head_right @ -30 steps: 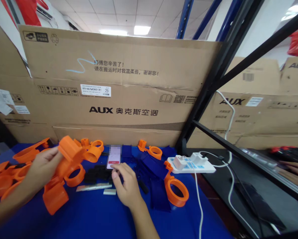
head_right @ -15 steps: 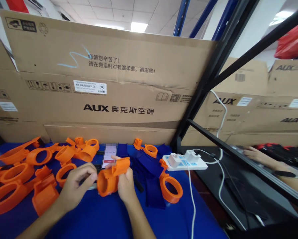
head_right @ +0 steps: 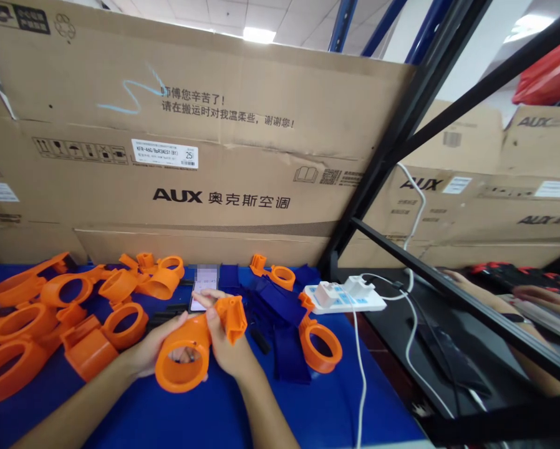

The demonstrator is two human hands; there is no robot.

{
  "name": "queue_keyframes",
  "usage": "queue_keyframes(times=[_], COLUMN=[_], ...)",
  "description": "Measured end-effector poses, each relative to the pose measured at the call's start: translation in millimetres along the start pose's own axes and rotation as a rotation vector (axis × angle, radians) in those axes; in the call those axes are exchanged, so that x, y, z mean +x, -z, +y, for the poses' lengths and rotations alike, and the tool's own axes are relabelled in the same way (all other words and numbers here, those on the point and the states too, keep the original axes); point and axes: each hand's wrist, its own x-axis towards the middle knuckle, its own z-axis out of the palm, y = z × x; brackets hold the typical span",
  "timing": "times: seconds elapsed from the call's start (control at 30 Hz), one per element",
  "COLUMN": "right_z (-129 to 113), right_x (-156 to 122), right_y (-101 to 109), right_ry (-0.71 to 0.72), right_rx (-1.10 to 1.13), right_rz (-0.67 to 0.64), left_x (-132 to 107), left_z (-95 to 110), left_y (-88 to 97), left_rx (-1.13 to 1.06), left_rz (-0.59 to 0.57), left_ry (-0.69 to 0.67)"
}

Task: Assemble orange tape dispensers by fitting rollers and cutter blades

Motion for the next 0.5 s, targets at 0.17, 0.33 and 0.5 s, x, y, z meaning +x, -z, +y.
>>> queue_keyframes(times=[0.17,0.33,0.5], right_z=[5,0,-1], right_x=[3,3,-3], right_y=[1,6,4], right_ry=[0.021,0.072,0.07], right_rx=[-0.192,-0.424,-0.541], right_rz=[0.055,-0.172,-0.409], left_x=[-5,2,8], left_z=[17,38,34], left_y=[6.0,18.1,22.1], left_rx=[-0.252,-0.328,-0.268], left_rz=[0.07,0.224,0.443], left_ry=[-0.139,-0.395,-0.526])
